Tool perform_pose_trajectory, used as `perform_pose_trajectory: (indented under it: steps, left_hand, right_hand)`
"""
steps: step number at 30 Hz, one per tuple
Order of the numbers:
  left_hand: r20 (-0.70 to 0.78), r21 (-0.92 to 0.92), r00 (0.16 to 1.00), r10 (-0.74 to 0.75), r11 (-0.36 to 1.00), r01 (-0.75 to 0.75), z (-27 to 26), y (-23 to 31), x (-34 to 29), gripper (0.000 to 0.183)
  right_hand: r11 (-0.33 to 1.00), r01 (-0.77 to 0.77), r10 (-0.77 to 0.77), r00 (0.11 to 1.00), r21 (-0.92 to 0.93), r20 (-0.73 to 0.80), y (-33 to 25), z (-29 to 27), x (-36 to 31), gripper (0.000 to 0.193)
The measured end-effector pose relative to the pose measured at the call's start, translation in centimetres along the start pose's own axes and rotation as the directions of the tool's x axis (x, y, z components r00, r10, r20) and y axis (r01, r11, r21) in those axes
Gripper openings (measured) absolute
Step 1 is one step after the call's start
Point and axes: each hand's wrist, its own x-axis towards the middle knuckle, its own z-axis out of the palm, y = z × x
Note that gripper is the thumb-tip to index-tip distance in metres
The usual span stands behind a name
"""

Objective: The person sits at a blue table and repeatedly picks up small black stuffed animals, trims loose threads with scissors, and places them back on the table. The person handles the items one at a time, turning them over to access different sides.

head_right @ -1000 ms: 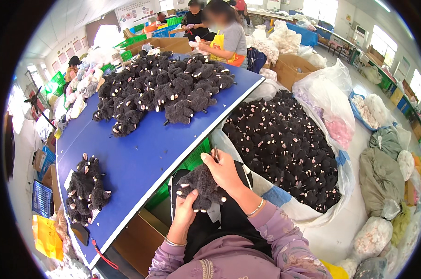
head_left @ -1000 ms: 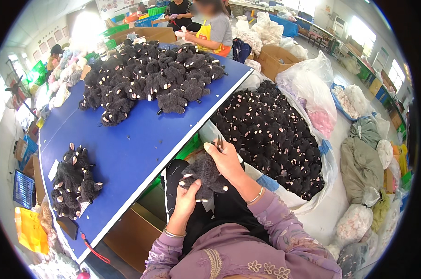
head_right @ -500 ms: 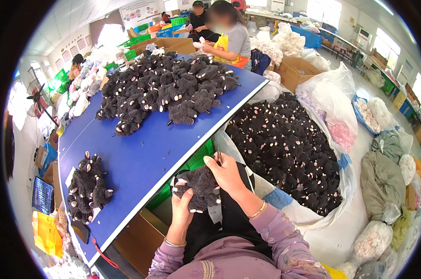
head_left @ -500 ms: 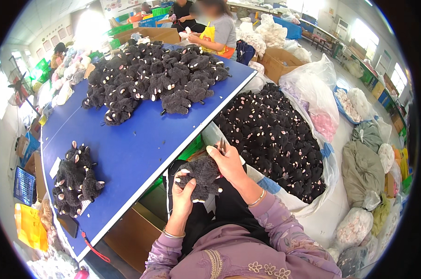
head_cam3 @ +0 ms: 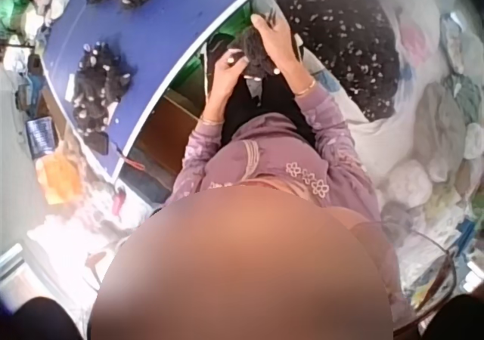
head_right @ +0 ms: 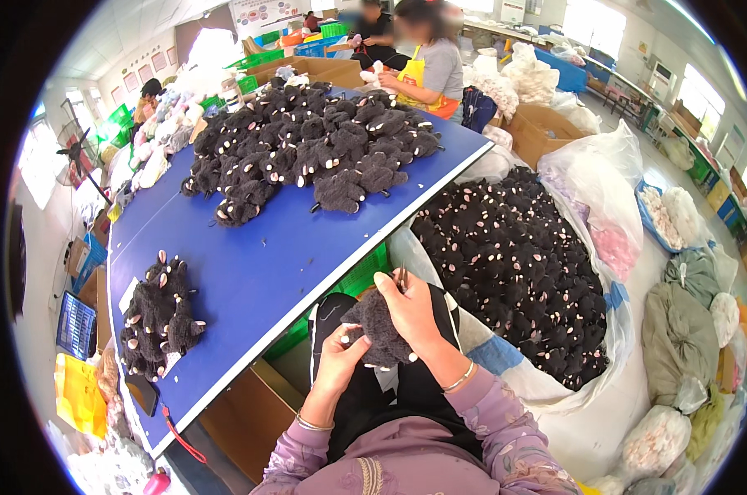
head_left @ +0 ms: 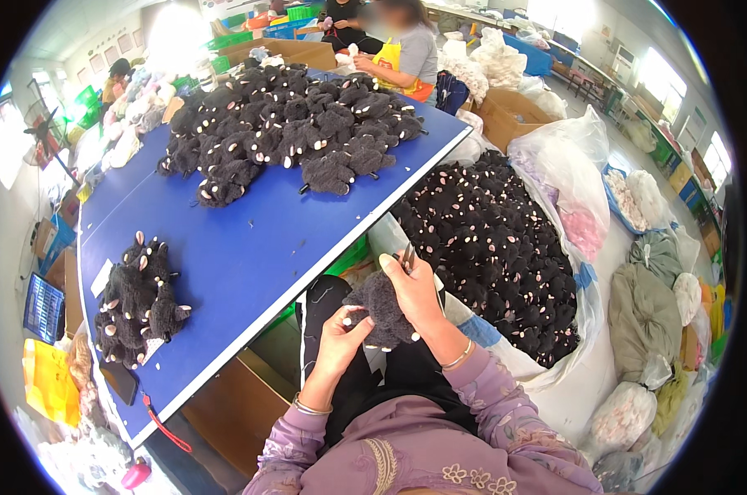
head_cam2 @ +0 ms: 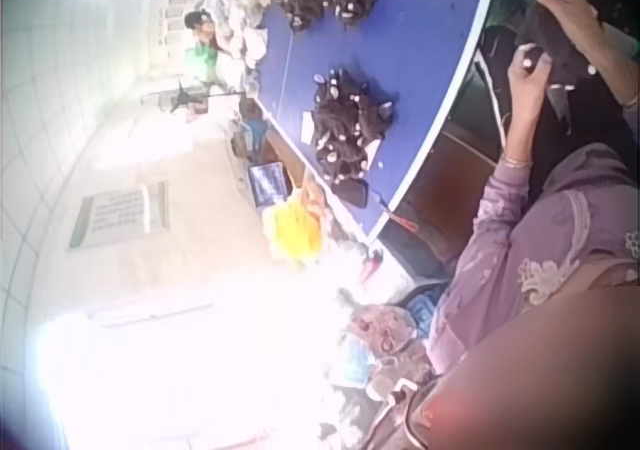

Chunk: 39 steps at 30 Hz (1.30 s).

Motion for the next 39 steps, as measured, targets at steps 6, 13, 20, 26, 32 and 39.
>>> perform_pose_trajectory:
  steps: [6,13,20,26,32,39]
  left_hand:
    - [0.05,0.026,0.997,0.051,0.998,-0.053,0.0,0.0,-0.2,0.017]
    - [0.093,0.28,0.962,0.256,0.921,-0.272,-1.2,0.2,-0.4,0.012]
    - [-0.274,-0.215,0.931,0.241,0.928,-0.303,-1.9,0.9,1.4,0.011]
    - [-0.338,-0.14,0.914,0.223,0.949,-0.283,-1.3,1.4,2.0,0.016]
    - [-0.285,-0.03,0.937,0.203,0.975,-0.22,-1.8,0.8,1.6,0.018]
    - [-0.264,-0.132,0.943,0.203,0.961,-0.243,-1.2,0.8,1.3,0.019]
  right_hand:
    - [0.999,0.018,-0.018,1.0,-0.038,0.005,0.4,0.3,-0.2,0.03]
    - [1.0,0.014,-0.015,0.998,-0.015,-0.064,0.7,-0.9,0.9,0.032]
    - [0.943,-0.143,0.14,0.99,0.3,0.031,0.6,-1.5,0.9,0.021]
    - [0.992,-0.124,0.117,0.956,0.009,0.27,-1.1,0.3,-1.4,0.028]
    - [0.999,-0.012,0.001,0.963,0.041,0.269,0.3,-0.7,-0.6,0.025]
    - [0.991,-0.126,0.129,0.902,-0.036,0.411,-0.7,-0.7,-1.3,0.019]
